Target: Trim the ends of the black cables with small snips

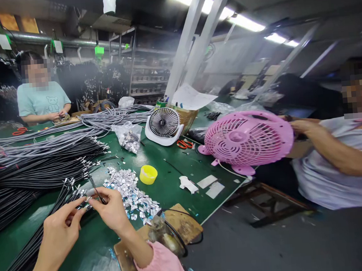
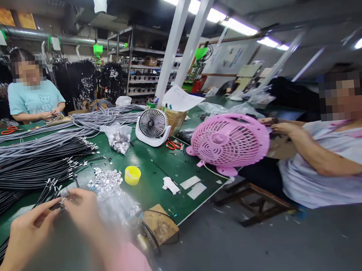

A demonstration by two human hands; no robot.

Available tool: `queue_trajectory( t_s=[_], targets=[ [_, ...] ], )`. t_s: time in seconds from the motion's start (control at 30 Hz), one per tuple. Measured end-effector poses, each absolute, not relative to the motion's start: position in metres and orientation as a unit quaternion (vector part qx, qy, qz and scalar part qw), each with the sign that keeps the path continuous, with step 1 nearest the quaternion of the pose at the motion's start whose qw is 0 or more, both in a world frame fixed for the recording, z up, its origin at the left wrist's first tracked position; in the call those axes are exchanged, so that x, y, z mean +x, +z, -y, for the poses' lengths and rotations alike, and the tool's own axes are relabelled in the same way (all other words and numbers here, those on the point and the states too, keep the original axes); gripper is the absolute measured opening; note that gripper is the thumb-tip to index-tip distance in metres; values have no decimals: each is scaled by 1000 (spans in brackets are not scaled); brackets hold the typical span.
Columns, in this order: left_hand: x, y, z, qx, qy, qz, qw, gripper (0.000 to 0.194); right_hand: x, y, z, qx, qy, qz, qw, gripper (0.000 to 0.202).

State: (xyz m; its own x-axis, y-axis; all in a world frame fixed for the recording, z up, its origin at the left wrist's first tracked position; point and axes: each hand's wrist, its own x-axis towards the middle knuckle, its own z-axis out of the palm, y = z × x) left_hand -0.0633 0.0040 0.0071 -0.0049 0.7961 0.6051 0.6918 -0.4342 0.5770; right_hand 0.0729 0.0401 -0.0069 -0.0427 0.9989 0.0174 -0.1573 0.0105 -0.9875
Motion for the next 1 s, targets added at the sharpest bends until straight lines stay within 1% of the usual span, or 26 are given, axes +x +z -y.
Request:
queue_trajectory(
  t_s=[0.2, 0.4, 0.73, 1.0],
  targets=[
    [-64, -2, -5, 711, 476, -517, -17, 23, 73, -4, -38, -442, 542, 486, 524, 19],
    [-65, -10, -5, 711, 475, -514, -72, 30, 73, -4, -35, -433, 529, 503, 528, 21],
    [-62, -10, -4, 711, 448, -533, -98, 31, 72, -6, -35, -435, 503, 526, 531, 19],
    [-63, -16, -3, 713, 429, -540, -126, 35, 73, -7, -33, -423, 511, 530, 529, 21]
  ],
)
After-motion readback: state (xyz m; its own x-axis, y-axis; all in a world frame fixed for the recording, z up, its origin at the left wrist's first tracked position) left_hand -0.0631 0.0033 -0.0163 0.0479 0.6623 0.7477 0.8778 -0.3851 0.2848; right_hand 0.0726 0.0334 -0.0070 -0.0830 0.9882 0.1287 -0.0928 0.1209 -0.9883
